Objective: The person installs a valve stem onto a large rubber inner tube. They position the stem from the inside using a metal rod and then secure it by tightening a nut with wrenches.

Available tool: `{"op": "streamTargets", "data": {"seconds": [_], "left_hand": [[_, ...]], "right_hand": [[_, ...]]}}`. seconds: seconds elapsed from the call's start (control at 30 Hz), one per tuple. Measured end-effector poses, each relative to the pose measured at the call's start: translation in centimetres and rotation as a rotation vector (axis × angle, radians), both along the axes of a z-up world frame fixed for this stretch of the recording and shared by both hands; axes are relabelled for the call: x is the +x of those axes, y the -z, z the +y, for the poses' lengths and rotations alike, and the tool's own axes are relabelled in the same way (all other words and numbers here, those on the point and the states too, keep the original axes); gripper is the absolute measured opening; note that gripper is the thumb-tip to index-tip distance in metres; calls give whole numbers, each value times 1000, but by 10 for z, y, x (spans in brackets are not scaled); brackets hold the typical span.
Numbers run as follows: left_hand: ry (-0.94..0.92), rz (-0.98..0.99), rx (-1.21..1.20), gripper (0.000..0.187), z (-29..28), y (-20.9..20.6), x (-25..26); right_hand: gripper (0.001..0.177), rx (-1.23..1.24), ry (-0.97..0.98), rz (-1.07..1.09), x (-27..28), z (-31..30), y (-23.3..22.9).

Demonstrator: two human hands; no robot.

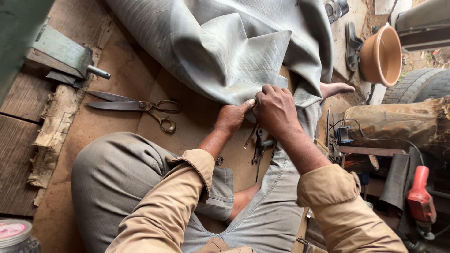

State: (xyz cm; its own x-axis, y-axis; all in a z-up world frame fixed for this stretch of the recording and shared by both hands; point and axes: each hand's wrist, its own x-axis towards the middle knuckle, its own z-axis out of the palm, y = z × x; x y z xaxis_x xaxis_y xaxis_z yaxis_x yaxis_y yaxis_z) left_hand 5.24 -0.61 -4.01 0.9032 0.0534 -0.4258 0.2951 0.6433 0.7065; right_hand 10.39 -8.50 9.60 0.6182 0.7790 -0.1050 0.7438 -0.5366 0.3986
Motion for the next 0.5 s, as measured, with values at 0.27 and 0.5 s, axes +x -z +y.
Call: {"op": "streamTargets", "data": {"seconds": [0.27,0.5], "left_hand": [[-33,19,-33,37,-5,12,5],[-100,-13,-128,38,-12,18,11]], "right_hand": [[21,-130,-177,143,0,-1,-9],[19,-167,-259,221,-7,0,-15]]}}
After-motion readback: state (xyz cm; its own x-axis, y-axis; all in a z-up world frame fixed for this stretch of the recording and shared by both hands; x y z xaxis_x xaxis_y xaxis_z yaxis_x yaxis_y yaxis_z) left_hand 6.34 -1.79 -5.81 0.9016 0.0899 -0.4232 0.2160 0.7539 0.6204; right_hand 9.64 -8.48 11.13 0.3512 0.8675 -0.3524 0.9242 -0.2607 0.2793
